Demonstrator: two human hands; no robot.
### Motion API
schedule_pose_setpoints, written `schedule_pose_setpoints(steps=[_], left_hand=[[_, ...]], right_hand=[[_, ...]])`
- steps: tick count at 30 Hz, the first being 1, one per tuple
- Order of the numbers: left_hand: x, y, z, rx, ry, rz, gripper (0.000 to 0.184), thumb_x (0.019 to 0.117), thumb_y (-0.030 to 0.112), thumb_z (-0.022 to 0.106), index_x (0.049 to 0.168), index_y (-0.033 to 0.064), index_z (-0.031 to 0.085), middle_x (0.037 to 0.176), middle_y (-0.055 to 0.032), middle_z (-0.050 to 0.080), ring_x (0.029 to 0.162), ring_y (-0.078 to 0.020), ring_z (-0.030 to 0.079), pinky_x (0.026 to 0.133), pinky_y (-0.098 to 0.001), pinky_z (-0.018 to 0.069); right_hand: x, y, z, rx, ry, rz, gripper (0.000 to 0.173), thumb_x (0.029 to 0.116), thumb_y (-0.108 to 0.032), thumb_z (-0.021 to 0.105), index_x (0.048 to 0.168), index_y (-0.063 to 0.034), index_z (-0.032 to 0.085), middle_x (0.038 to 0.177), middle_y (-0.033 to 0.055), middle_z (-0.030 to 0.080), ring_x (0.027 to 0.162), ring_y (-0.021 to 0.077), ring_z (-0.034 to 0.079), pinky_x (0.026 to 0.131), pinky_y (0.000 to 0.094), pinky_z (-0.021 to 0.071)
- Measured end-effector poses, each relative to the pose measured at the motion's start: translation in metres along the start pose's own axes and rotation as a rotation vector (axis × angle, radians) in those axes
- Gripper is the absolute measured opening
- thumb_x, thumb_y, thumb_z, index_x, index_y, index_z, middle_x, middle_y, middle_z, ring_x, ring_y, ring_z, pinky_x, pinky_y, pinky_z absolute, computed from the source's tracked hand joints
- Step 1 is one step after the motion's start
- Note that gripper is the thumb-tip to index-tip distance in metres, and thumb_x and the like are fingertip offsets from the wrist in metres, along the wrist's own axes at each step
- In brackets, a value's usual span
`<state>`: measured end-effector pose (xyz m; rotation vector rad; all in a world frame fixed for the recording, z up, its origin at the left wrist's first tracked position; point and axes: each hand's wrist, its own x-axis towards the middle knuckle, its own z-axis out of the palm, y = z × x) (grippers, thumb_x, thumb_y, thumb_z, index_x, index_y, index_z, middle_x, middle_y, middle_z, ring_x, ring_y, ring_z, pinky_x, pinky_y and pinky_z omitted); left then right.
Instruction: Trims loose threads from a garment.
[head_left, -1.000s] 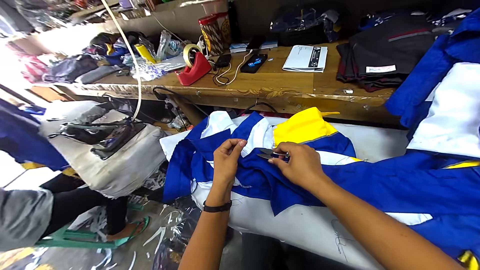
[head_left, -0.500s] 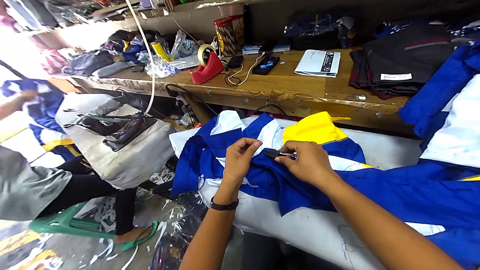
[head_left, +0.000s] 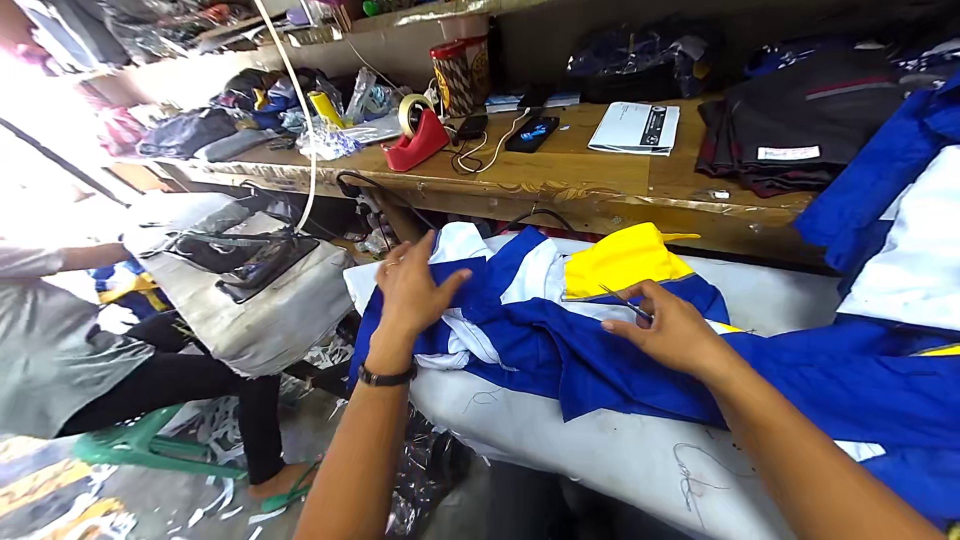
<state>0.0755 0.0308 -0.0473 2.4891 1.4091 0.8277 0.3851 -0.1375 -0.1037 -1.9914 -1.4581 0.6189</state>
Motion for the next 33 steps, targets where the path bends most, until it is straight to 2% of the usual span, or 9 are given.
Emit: schedule_pose_setpoints(steps=[4, 7, 10, 13, 15, 18, 21, 25, 33], left_hand=[[0.028, 0.008, 0.003, 0.171, -0.358, -0.018, 0.036, 0.0939, 0.030, 0.075, 0.119, 0.0039, 0.072, 0.110, -0.0235, 0.072, 0.112, -0.0450, 0.063, 0.105, -0.0717, 0.0331], [0.028, 0.008, -0.033, -0.083, -0.141, 0.084, 0.025, 0.0981, 0.021, 0.069, 0.106, -0.0027, 0.071, 0.098, -0.0252, 0.070, 0.096, -0.0423, 0.067, 0.087, -0.0698, 0.0477], [0.004, 0.011, -0.061, -0.264, 0.120, 0.164, 0.023, 0.0984, 0.022, 0.064, 0.106, 0.0006, 0.066, 0.087, -0.0091, 0.068, 0.077, -0.0140, 0.065, 0.074, -0.0424, 0.0552], [-0.039, 0.025, -0.064, -0.452, 0.074, 0.193, 0.008, 0.1003, 0.016, 0.062, 0.107, 0.0103, 0.061, 0.081, 0.0044, 0.067, 0.065, 0.0011, 0.062, 0.060, -0.0192, 0.0548], [-0.061, 0.033, -0.052, -0.583, -0.006, 0.140, 0.009, 0.0991, 0.012, 0.062, 0.108, 0.0112, 0.063, 0.082, 0.0059, 0.069, 0.067, -0.0002, 0.065, 0.061, -0.0202, 0.0567], [-0.080, 0.032, -0.033, -0.654, -0.030, 0.086, 0.009, 0.0970, 0.010, 0.061, 0.106, 0.0100, 0.063, 0.082, 0.0070, 0.069, 0.071, -0.0001, 0.067, 0.066, -0.0207, 0.0581], [-0.088, 0.031, -0.029, -0.641, 0.013, 0.078, 0.010, 0.0968, 0.010, 0.062, 0.106, 0.0112, 0.064, 0.082, 0.0088, 0.069, 0.071, 0.0019, 0.066, 0.066, -0.0182, 0.0575], [-0.087, 0.036, -0.038, -0.552, 0.046, 0.140, 0.006, 0.0977, 0.011, 0.063, 0.103, 0.0124, 0.065, 0.079, 0.0092, 0.067, 0.067, 0.0042, 0.063, 0.060, -0.0148, 0.0538], [-0.082, 0.039, -0.046, -0.507, 0.060, 0.200, 0.006, 0.0980, 0.012, 0.063, 0.104, 0.0115, 0.065, 0.084, 0.0072, 0.067, 0.070, 0.0030, 0.064, 0.062, -0.0154, 0.0541]], right_hand=[[-0.009, 0.026, 0.001, -0.019, -0.113, 0.087, 0.044, 0.0974, -0.036, 0.071, 0.127, -0.0026, 0.066, 0.105, 0.0216, 0.069, 0.094, 0.0353, 0.065, 0.088, 0.0596, 0.0492], [-0.015, 0.034, -0.009, -0.017, -0.146, 0.051, 0.026, 0.0985, -0.025, 0.070, 0.107, -0.0004, 0.070, 0.090, 0.0157, 0.066, 0.082, 0.0275, 0.061, 0.078, 0.0526, 0.0487], [-0.022, 0.034, -0.037, 0.191, 0.039, -0.079, 0.017, 0.0999, -0.014, 0.065, 0.102, 0.0037, 0.065, 0.077, 0.0081, 0.060, 0.063, 0.0123, 0.055, 0.063, 0.0346, 0.0510], [-0.024, 0.031, -0.088, 0.247, 0.389, -0.183, 0.010, 0.0985, -0.009, 0.065, 0.102, 0.0001, 0.065, 0.073, 0.0032, 0.058, 0.059, 0.0087, 0.052, 0.059, 0.0324, 0.0498], [-0.025, 0.025, -0.107, 0.046, 0.519, -0.168, 0.009, 0.0982, -0.011, 0.068, 0.100, -0.0026, 0.066, 0.076, 0.0095, 0.059, 0.061, 0.0185, 0.053, 0.058, 0.0418, 0.0465], [-0.035, 0.010, -0.104, -0.211, 0.450, -0.109, 0.031, 0.0937, -0.020, 0.076, 0.116, -0.0016, 0.067, 0.089, 0.0292, 0.067, 0.080, 0.0543, 0.063, 0.067, 0.0768, 0.0433], [-0.050, -0.008, -0.088, -0.273, 0.336, -0.283, 0.051, 0.0934, -0.039, 0.073, 0.131, -0.0074, 0.058, 0.083, 0.0178, 0.067, 0.072, 0.0431, 0.065, 0.061, 0.0674, 0.0474], [-0.049, -0.032, -0.073, -0.289, 0.300, -0.683, 0.030, 0.0939, -0.039, 0.063, 0.110, -0.0140, 0.069, 0.082, -0.0011, 0.064, 0.066, 0.0176, 0.062, 0.055, 0.0445, 0.0490], [-0.020, -0.072, -0.071, -0.470, 0.260, -0.954, 0.017, 0.0864, -0.026, 0.077, 0.100, -0.0154, 0.079, 0.092, 0.0047, 0.072, 0.082, 0.0259, 0.066, 0.070, 0.0474, 0.0474]])
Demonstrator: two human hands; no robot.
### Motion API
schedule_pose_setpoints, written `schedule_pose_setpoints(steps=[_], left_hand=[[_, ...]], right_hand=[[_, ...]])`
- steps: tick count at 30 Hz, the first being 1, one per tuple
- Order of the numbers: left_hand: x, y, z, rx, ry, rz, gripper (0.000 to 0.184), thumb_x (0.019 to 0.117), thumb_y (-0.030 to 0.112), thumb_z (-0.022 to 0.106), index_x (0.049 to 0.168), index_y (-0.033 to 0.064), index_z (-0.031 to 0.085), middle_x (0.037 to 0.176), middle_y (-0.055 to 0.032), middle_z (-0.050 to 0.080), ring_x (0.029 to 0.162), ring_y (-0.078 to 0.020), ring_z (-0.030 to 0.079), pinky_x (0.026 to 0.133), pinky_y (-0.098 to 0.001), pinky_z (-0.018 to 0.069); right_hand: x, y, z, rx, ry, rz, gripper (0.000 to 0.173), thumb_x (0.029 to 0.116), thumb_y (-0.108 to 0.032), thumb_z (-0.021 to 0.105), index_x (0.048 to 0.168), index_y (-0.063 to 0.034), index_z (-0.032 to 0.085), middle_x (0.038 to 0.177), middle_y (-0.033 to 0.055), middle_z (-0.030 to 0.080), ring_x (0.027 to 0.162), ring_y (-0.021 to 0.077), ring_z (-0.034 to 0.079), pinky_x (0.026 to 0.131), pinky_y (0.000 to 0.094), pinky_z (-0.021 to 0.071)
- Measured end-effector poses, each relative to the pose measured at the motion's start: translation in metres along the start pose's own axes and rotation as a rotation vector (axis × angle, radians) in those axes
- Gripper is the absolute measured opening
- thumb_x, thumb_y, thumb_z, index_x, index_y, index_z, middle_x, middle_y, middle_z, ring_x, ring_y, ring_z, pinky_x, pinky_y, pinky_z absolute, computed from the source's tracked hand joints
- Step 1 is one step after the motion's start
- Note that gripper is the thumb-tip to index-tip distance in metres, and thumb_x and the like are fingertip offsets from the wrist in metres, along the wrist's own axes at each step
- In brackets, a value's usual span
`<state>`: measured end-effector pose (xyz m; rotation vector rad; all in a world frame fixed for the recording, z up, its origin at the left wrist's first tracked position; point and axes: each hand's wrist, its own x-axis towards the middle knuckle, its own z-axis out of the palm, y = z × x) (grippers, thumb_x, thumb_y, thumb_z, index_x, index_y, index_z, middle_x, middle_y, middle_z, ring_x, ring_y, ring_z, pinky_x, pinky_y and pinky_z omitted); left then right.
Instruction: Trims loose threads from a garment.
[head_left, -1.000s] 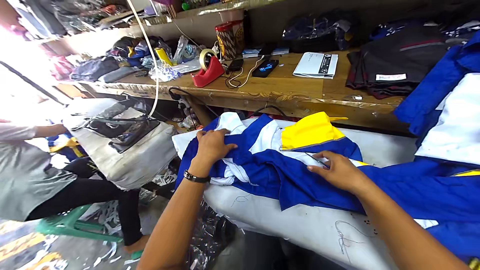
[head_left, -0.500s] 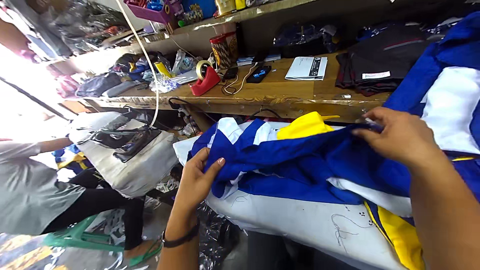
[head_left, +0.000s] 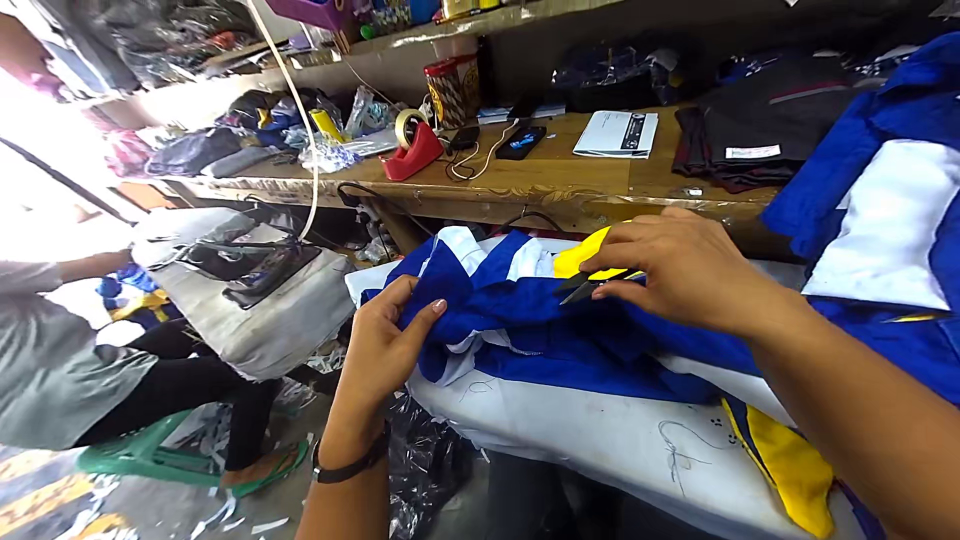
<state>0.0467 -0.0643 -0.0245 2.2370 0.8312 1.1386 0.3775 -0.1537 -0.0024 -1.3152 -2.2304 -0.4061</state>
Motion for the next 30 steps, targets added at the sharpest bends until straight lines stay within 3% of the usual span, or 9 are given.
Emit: schedule_pose_setpoints(steps=[4, 11, 15, 19, 22, 24, 26, 28, 30], left_hand=[[0.001, 0.001, -0.001, 0.011, 0.006, 0.007, 0.007, 0.0980, 0.012, 0.064, 0.104, 0.0111, 0.065, 0.084, 0.0066, 0.068, 0.070, 0.0028, 0.064, 0.062, -0.0156, 0.0540], [-0.003, -0.002, -0.001, -0.030, 0.025, -0.036, 0.005, 0.0983, 0.012, 0.063, 0.104, 0.0112, 0.065, 0.082, 0.0065, 0.067, 0.068, 0.0018, 0.064, 0.061, -0.0162, 0.0545], [-0.016, -0.002, 0.008, -0.246, 0.032, -0.167, 0.015, 0.0976, 0.006, 0.058, 0.111, 0.0115, 0.063, 0.086, 0.0077, 0.071, 0.074, 0.0003, 0.068, 0.068, -0.0188, 0.0590], [-0.037, 0.000, 0.026, -0.434, 0.012, -0.219, 0.021, 0.0946, 0.001, 0.054, 0.112, 0.0089, 0.064, 0.091, 0.0084, 0.074, 0.082, -0.0016, 0.071, 0.077, -0.0221, 0.0608], [-0.049, 0.001, 0.038, -0.393, -0.035, -0.199, 0.023, 0.0905, 0.009, 0.063, 0.113, 0.0059, 0.063, 0.096, 0.0080, 0.073, 0.088, -0.0011, 0.070, 0.081, -0.0232, 0.0600], [-0.053, -0.001, 0.045, -0.248, -0.136, -0.124, 0.037, 0.0892, 0.028, 0.074, 0.115, 0.0047, 0.063, 0.097, 0.0071, 0.070, 0.087, 0.0006, 0.066, 0.080, -0.0219, 0.0569], [-0.054, 0.003, 0.055, -0.202, -0.165, -0.038, 0.036, 0.0908, 0.030, 0.076, 0.113, 0.0025, 0.069, 0.099, 0.0045, 0.072, 0.086, 0.0010, 0.067, 0.079, -0.0206, 0.0575], [-0.057, 0.005, 0.066, -0.230, -0.051, -0.027, 0.019, 0.0944, 0.021, 0.071, 0.102, 0.0036, 0.076, 0.095, 0.0025, 0.077, 0.087, -0.0006, 0.071, 0.083, -0.0238, 0.0604], [-0.058, 0.008, 0.074, -0.367, 0.084, -0.094, 0.010, 0.0945, 0.008, 0.065, 0.096, 0.0045, 0.075, 0.091, 0.0031, 0.077, 0.085, -0.0026, 0.072, 0.082, -0.0251, 0.0615]], right_hand=[[0.013, 0.004, 0.001, -0.020, -0.066, -0.036, 0.015, 0.0832, -0.020, 0.081, 0.097, -0.0162, 0.080, 0.089, 0.0035, 0.072, 0.080, 0.0253, 0.066, 0.071, 0.0472, 0.0471], [0.011, 0.008, 0.005, 0.104, -0.121, -0.047, 0.008, 0.0842, -0.026, 0.078, 0.086, -0.0187, 0.078, 0.081, -0.0033, 0.070, 0.074, 0.0170, 0.067, 0.066, 0.0473, 0.0496], [0.002, -0.016, 0.022, 0.457, 0.098, 0.233, 0.028, 0.0917, -0.033, 0.070, 0.110, -0.0127, 0.070, 0.091, -0.0023, 0.066, 0.074, 0.0089, 0.062, 0.063, 0.0340, 0.0534], [0.010, -0.042, 0.050, 0.792, 0.086, 0.391, 0.043, 0.0876, -0.028, 0.077, 0.126, -0.0138, 0.067, 0.078, -0.0020, 0.061, 0.063, 0.0079, 0.056, 0.057, 0.0294, 0.0506], [0.021, -0.048, 0.065, 0.878, -0.030, 0.364, 0.006, 0.0910, -0.016, 0.074, 0.089, -0.0121, 0.069, 0.068, -0.0033, 0.062, 0.059, 0.0062, 0.057, 0.055, 0.0288, 0.0484], [0.026, -0.049, 0.066, 0.943, -0.138, 0.309, 0.015, 0.0935, -0.013, 0.071, 0.080, -0.0100, 0.065, 0.063, -0.0034, 0.057, 0.057, 0.0037, 0.053, 0.053, 0.0238, 0.0439], [0.028, -0.049, 0.065, 0.992, -0.227, 0.274, 0.018, 0.0951, -0.011, 0.070, 0.079, -0.0085, 0.064, 0.064, -0.0029, 0.058, 0.058, 0.0024, 0.053, 0.055, 0.0207, 0.0433], [0.026, -0.049, 0.068, 1.006, -0.196, 0.302, 0.015, 0.0953, -0.011, 0.070, 0.082, -0.0076, 0.065, 0.065, -0.0016, 0.058, 0.058, 0.0041, 0.054, 0.055, 0.0217, 0.0442], [0.018, -0.050, 0.070, 0.925, -0.071, 0.400, 0.009, 0.0938, -0.013, 0.073, 0.099, -0.0089, 0.067, 0.066, -0.0008, 0.056, 0.056, 0.0084, 0.052, 0.053, 0.0274, 0.0454]])
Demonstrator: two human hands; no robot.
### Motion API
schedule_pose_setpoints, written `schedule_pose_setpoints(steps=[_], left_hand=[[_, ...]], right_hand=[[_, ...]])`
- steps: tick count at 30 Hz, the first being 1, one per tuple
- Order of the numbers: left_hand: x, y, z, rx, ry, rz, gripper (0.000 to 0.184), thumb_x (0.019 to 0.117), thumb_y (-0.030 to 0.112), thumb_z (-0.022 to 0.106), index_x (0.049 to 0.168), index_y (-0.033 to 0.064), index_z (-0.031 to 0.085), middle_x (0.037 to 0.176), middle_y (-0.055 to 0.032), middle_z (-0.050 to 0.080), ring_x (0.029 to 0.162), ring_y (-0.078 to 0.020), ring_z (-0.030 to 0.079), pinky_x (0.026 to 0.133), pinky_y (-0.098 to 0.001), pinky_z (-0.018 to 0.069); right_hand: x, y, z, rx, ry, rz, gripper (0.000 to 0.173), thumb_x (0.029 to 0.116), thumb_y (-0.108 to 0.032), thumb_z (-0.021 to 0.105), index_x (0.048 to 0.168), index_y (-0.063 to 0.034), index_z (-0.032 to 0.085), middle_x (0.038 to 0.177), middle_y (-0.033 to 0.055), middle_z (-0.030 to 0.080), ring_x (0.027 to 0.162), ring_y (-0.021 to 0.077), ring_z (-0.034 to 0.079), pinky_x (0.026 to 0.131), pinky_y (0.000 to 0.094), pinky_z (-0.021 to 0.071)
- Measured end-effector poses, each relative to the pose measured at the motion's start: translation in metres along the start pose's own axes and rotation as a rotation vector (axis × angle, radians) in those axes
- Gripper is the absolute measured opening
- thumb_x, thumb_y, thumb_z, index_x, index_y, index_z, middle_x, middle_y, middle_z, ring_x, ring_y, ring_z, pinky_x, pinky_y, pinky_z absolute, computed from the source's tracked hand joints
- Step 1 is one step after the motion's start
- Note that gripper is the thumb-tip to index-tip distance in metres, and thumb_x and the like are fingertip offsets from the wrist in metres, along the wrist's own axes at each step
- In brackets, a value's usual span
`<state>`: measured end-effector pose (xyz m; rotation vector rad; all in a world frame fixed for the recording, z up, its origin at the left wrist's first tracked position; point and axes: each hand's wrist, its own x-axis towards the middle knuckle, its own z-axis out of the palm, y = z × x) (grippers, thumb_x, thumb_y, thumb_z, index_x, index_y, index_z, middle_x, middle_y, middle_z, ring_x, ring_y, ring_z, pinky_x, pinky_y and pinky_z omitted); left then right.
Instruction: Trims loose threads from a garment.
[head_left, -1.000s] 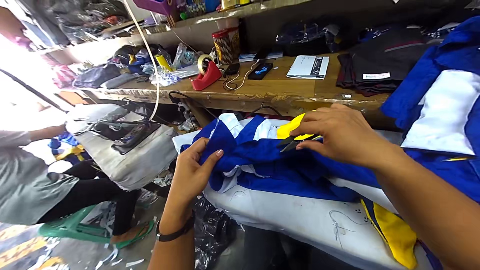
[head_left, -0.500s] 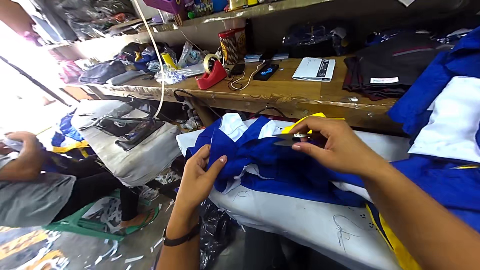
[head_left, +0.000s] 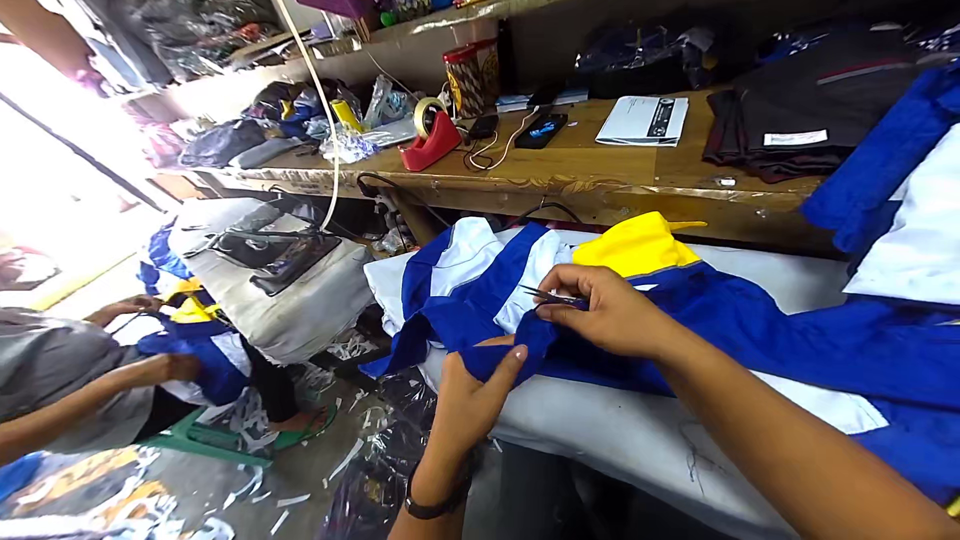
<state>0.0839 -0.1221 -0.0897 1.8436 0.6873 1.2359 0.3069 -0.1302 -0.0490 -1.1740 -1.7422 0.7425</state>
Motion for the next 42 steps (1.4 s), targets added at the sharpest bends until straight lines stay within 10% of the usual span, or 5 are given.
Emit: schedule_pose_setpoints(steps=[8, 20, 28, 33, 42], left_hand=[[-0.011, -0.002, 0.033, -0.303, 0.180, -0.102, 0.014, 0.0922, -0.003, 0.063, 0.098, 0.0024, 0.074, 0.092, -0.0013, 0.077, 0.086, -0.0078, 0.073, 0.082, -0.0270, 0.0612], [-0.008, -0.001, 0.057, -0.325, 0.251, -0.069, 0.013, 0.0892, -0.005, 0.065, 0.097, -0.0012, 0.074, 0.091, -0.0025, 0.077, 0.084, -0.0063, 0.072, 0.080, -0.0240, 0.0608], [-0.005, 0.000, 0.062, -0.371, 0.208, -0.100, 0.016, 0.0932, -0.005, 0.060, 0.102, -0.0040, 0.073, 0.094, -0.0035, 0.076, 0.086, -0.0073, 0.072, 0.081, -0.0256, 0.0610], [-0.005, 0.003, 0.058, -0.413, 0.195, -0.140, 0.016, 0.0951, -0.003, 0.059, 0.102, -0.0025, 0.073, 0.093, -0.0032, 0.076, 0.085, -0.0074, 0.072, 0.081, -0.0254, 0.0605], [-0.004, 0.008, 0.059, -0.497, 0.195, -0.228, 0.016, 0.0938, -0.004, 0.059, 0.098, -0.0013, 0.075, 0.091, -0.0036, 0.076, 0.084, -0.0077, 0.072, 0.080, -0.0255, 0.0603]], right_hand=[[-0.040, 0.017, 0.027, -0.172, 0.313, -0.075, 0.025, 0.0885, -0.030, 0.074, 0.109, -0.0164, 0.073, 0.090, -0.0059, 0.071, 0.079, 0.0053, 0.066, 0.071, 0.0357, 0.0563], [-0.068, 0.019, 0.031, -0.627, 0.633, -0.404, 0.022, 0.0993, -0.021, 0.063, 0.098, -0.0099, 0.082, 0.068, 0.0046, 0.065, 0.063, 0.0149, 0.060, 0.058, 0.0285, 0.0452], [-0.092, 0.009, 0.027, -0.720, 0.259, -0.470, 0.022, 0.0968, -0.020, 0.055, 0.089, -0.0140, 0.074, 0.066, 0.0017, 0.062, 0.059, 0.0181, 0.059, 0.052, 0.0332, 0.0429], [-0.098, -0.003, 0.001, -0.610, 0.378, -0.169, 0.055, 0.0965, -0.057, 0.059, 0.121, -0.0095, 0.069, 0.095, 0.0051, 0.071, 0.078, 0.0155, 0.065, 0.067, 0.0363, 0.0530], [-0.087, 0.015, -0.018, -0.710, 0.569, -0.342, 0.025, 0.0973, -0.034, 0.068, 0.107, -0.0152, 0.081, 0.093, 0.0054, 0.074, 0.083, 0.0183, 0.063, 0.077, 0.0374, 0.0441]])
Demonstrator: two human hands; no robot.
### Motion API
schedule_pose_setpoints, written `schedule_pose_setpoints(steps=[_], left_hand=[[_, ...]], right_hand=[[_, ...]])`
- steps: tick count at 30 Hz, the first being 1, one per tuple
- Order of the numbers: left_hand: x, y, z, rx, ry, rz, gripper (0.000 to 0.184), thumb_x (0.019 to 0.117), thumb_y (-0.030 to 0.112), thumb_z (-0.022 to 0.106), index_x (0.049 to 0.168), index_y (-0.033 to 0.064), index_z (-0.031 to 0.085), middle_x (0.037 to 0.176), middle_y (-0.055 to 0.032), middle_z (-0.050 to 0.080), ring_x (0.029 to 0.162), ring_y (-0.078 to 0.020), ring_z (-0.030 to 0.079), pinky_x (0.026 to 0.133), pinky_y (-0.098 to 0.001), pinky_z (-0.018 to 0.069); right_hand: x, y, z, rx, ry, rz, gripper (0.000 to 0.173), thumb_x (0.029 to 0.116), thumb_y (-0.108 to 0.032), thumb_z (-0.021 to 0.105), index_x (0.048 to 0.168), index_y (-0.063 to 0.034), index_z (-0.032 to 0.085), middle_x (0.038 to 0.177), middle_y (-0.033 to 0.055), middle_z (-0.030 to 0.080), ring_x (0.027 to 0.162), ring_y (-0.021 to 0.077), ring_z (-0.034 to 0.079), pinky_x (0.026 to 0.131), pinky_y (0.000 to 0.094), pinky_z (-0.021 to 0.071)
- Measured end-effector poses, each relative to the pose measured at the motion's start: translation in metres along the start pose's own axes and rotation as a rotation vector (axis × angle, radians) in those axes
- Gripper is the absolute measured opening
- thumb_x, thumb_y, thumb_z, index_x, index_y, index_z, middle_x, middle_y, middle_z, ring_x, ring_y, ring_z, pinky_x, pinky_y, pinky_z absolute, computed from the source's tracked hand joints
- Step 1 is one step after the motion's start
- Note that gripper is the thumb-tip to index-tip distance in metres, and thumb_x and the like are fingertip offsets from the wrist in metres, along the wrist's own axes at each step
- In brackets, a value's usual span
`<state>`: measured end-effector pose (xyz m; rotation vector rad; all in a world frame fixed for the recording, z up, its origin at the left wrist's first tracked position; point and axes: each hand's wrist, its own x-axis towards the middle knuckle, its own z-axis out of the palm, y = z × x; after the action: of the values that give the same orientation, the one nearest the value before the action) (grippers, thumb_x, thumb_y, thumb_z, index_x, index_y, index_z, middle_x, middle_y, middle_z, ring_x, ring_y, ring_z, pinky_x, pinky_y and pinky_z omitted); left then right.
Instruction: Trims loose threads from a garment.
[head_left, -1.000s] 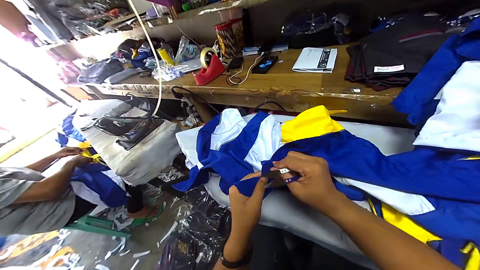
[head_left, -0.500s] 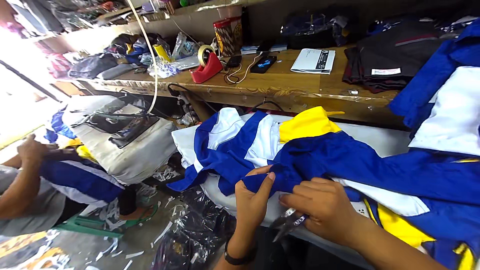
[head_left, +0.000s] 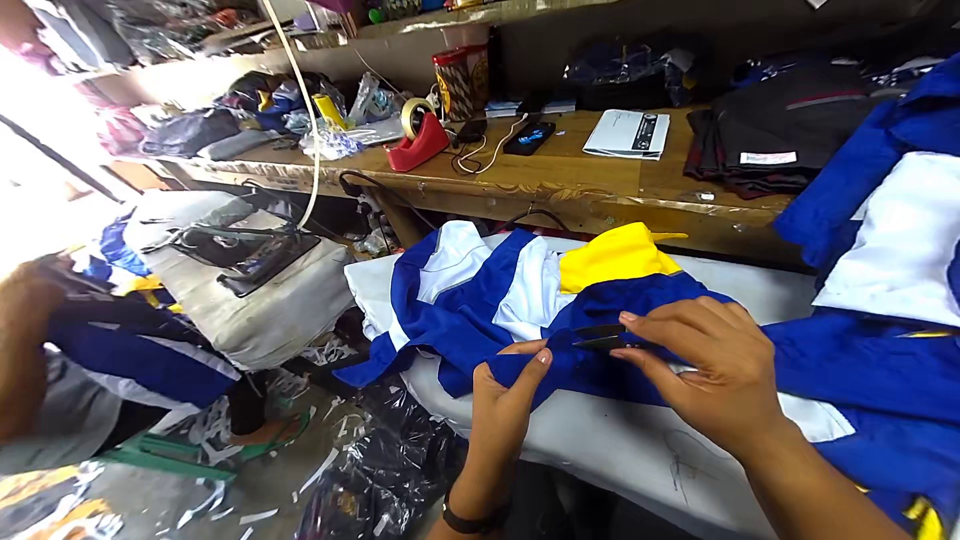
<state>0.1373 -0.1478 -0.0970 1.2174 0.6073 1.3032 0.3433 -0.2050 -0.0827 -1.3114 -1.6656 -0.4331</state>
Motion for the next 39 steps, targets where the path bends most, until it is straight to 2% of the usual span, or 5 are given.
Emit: schedule_pose_setpoints(steps=[12, 15, 21, 31, 39], left_hand=[[0.000, -0.001, -0.004, 0.034, -0.139, 0.050, 0.018, 0.0931, -0.005, 0.059, 0.099, -0.0007, 0.076, 0.094, -0.0027, 0.076, 0.088, -0.0056, 0.071, 0.083, -0.0244, 0.0589], [0.000, 0.001, -0.004, 0.025, -0.113, 0.026, 0.018, 0.0935, -0.005, 0.059, 0.098, -0.0007, 0.075, 0.093, -0.0026, 0.076, 0.087, -0.0060, 0.071, 0.083, -0.0240, 0.0589], [-0.001, 0.003, -0.003, 0.021, -0.088, -0.005, 0.018, 0.0939, -0.005, 0.058, 0.098, -0.0007, 0.075, 0.091, -0.0027, 0.076, 0.086, -0.0064, 0.071, 0.082, -0.0244, 0.0593], [-0.002, 0.006, -0.008, 0.058, -0.152, -0.006, 0.018, 0.0935, -0.004, 0.058, 0.097, 0.0012, 0.075, 0.091, -0.0002, 0.075, 0.086, -0.0043, 0.070, 0.082, -0.0232, 0.0587], [-0.001, 0.011, -0.010, 0.047, -0.122, -0.035, 0.018, 0.0933, -0.005, 0.059, 0.096, 0.0017, 0.075, 0.090, -0.0008, 0.075, 0.084, -0.0049, 0.071, 0.081, -0.0233, 0.0592]], right_hand=[[0.007, 0.005, 0.001, 0.045, -0.070, -0.068, 0.024, 0.0997, -0.034, 0.066, 0.100, -0.0160, 0.082, 0.087, 0.0019, 0.073, 0.077, 0.0149, 0.061, 0.072, 0.0336, 0.0435], [0.007, 0.007, -0.003, 0.055, -0.072, -0.038, 0.025, 0.0986, -0.035, 0.066, 0.102, -0.0156, 0.081, 0.088, 0.0022, 0.073, 0.080, 0.0149, 0.063, 0.073, 0.0344, 0.0461], [0.007, 0.010, -0.007, 0.017, -0.109, -0.089, 0.026, 0.0990, -0.036, 0.065, 0.104, -0.0172, 0.081, 0.090, 0.0020, 0.073, 0.079, 0.0160, 0.062, 0.073, 0.0349, 0.0437], [0.009, 0.005, -0.003, 0.008, -0.126, -0.139, 0.027, 0.1011, -0.036, 0.062, 0.102, -0.0175, 0.081, 0.087, 0.0019, 0.073, 0.076, 0.0169, 0.061, 0.070, 0.0345, 0.0437], [0.012, 0.008, -0.011, 0.016, -0.106, -0.129, 0.025, 0.0984, -0.036, 0.065, 0.105, -0.0171, 0.081, 0.090, 0.0024, 0.072, 0.080, 0.0165, 0.061, 0.072, 0.0350, 0.0434]])
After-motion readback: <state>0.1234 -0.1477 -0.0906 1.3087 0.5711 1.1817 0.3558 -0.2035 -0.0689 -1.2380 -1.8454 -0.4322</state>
